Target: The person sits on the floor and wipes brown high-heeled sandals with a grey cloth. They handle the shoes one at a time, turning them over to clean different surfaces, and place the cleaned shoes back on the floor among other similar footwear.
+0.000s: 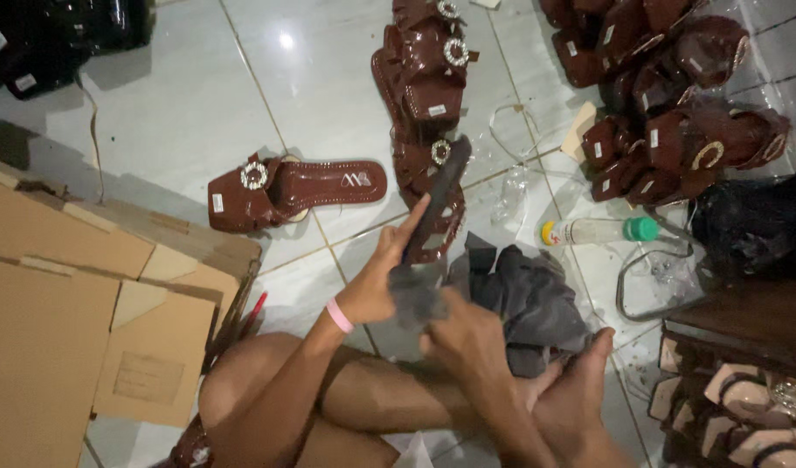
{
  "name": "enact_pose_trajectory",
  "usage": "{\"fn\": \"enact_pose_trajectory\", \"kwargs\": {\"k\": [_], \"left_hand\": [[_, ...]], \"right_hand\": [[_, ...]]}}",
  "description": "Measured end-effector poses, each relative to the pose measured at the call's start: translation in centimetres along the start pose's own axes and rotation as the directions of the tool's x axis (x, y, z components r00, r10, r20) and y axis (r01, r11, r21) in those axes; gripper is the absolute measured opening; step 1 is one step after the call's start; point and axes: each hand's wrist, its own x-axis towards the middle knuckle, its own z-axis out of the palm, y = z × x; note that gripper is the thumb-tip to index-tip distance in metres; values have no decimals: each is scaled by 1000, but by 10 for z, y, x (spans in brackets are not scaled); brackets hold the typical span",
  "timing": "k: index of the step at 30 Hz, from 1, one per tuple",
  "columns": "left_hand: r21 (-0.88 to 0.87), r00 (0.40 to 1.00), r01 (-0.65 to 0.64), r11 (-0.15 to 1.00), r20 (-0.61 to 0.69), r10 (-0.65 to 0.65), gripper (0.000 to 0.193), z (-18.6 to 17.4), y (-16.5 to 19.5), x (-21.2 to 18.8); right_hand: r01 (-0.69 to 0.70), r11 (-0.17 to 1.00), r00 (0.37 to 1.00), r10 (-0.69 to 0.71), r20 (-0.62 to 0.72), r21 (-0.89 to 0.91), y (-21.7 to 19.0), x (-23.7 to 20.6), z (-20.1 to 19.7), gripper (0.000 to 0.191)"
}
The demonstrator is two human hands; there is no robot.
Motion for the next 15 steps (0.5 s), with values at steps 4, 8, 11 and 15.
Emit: {"fn": "enact_pose_trajectory", "kwargs": {"k": [4,8,11,15], "left_hand": [[-30,979,195,980,57,-193,108,3,-1,1],[-79,975,218,973,57,-214,107,7,1,-1],[-123,978,207,971,30,-205,106,9,-3,-1],[-96,983,181,979,47,-177,105,8,-14,-2]], "right_hand": [[19,994,972,6,-233,106,6,6,-16,32],[-359,925,885,380,-271,122,8,13,-9,7],[-218,975,961,220,-167,30,3,15,0,18],[-94,980,968,131,-214,175,5,18,-8,24]]}}
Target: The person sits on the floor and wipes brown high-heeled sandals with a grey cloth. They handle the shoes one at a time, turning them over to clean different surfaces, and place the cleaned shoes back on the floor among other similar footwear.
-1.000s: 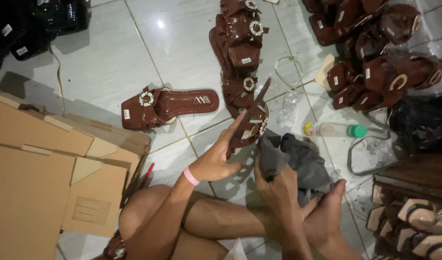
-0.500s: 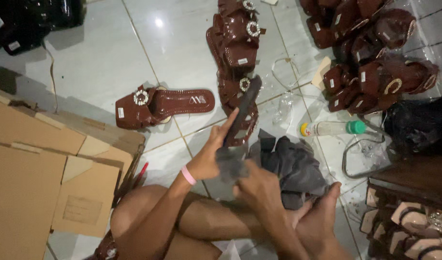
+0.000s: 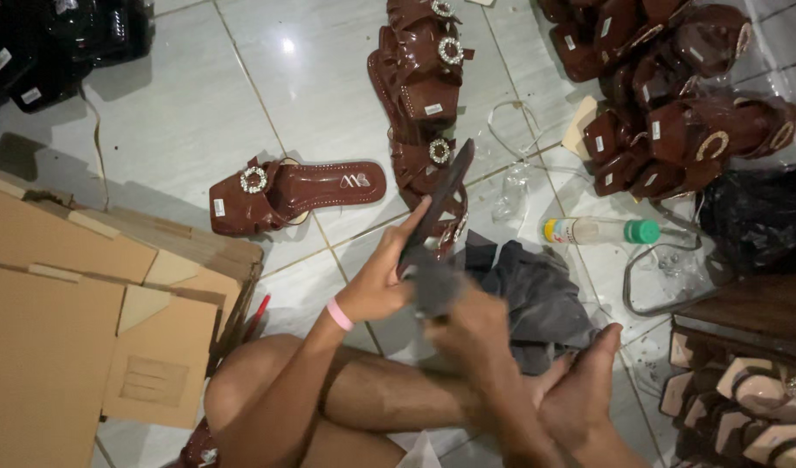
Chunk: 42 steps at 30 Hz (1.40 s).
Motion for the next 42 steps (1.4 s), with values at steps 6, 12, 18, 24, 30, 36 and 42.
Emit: {"fn": "enact_pose_trajectory", "kwargs": {"k": [6,12,18,24,30,36,42], "left_hand": [[-167,991,-102,981,66,114,104,0,-11,-2],[-581,955,298,757,186,-232,45,-16,-15,-4],[-709,936,351,612,259,-237,40,-19,6,3],[-674,899,434,597,290,-327,46,-22,7,22],[-592,921,385,708,292,-257,50,-32,-34,30],[-554,965,231,800,27,-260,73,-56,-61,62],[-744,889,420,519,223,-400,77,-83,-84,62]], "right_hand": [[16,997,999,-13,-42,74,10,11,-9,15],[-299,879,922,367,-126,373,28,-5,-10,5],[-94,994,993,91,-71,-52,40,-3,-11,9],[-187,980,946,197,-259,63,42,-14,-16,17],[-224,972,969,230,89,-76,87,9,-2,19],[-639,767,754,640,-150,55,116,46,-13,29],[-472,795,856,517,-17,381,92,70,25,22]]}}
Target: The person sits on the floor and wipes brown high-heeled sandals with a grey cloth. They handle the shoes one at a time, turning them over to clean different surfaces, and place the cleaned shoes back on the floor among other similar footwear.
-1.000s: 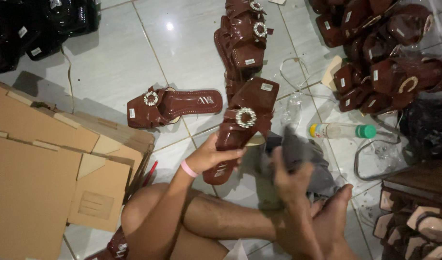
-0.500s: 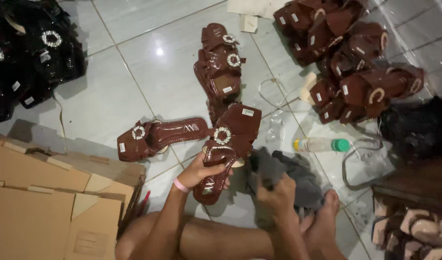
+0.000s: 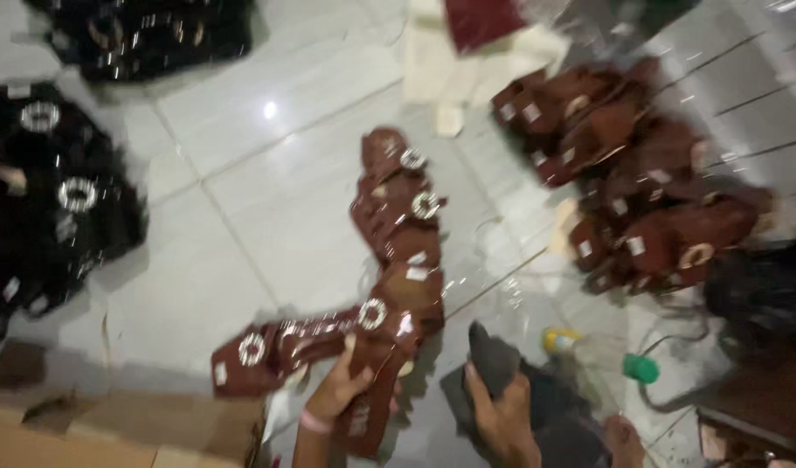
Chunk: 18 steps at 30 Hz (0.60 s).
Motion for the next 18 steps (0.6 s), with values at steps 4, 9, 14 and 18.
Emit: {"fn": "enact_pose_trajectory", "kwargs": {"k": [4,9,14,18], "left_hand": [[-80,995,-14,997,100,22,77,-6,4,-5],[-171,996,-27,985,83,42,79,-6,7,-5],[-329,993,116,937,5,-121,86,-21,-7,-8],[-255,988,97,962,144,-61,101,-25,-15,-6]], "right_hand": [[108,993,973,-98,210,-41,-8,29,34,24],[190,964,968,-153,199,-184,10,32,34,18],[-87,996,996,87,-5,15,46,12,24,12],[609,691,781,-608,142,-389,43,1,49,10]]}}
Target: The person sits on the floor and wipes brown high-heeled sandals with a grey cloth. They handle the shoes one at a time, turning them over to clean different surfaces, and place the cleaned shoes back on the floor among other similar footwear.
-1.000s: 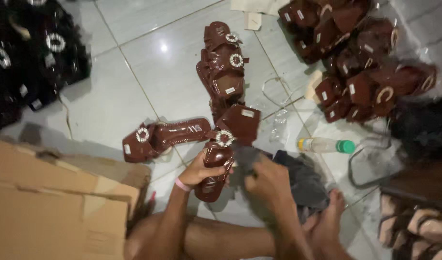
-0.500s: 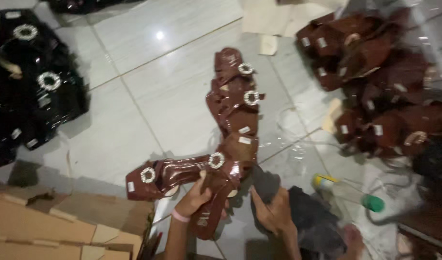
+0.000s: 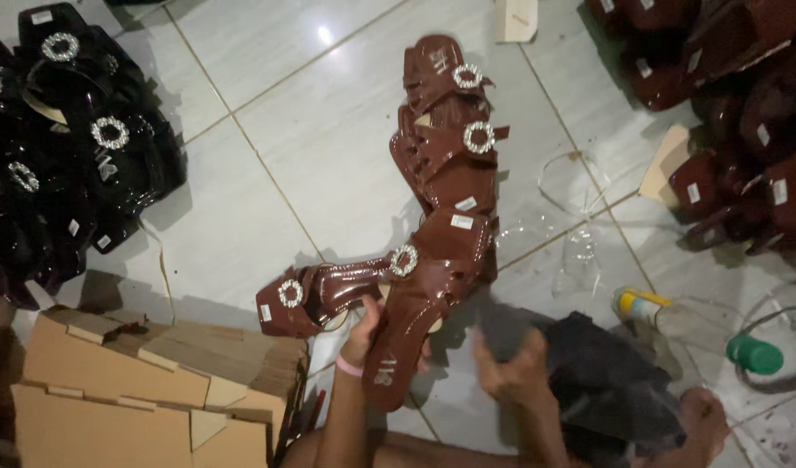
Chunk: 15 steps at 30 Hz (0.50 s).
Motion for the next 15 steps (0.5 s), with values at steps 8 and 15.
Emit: {"fn": "enact_pose_trajectory", "kwargs": {"k": [8,15], "left_hand": [[149,998,-67,987,29,63,100,23,8,1],[238,971,-144,960,-154,184,97,7,-3,-3]], "right_hand": [[-327,915,945,322,61,237,-11,-11,-5,13],[-47,958,994,16,110,283,-48,4,-11,12]]}}
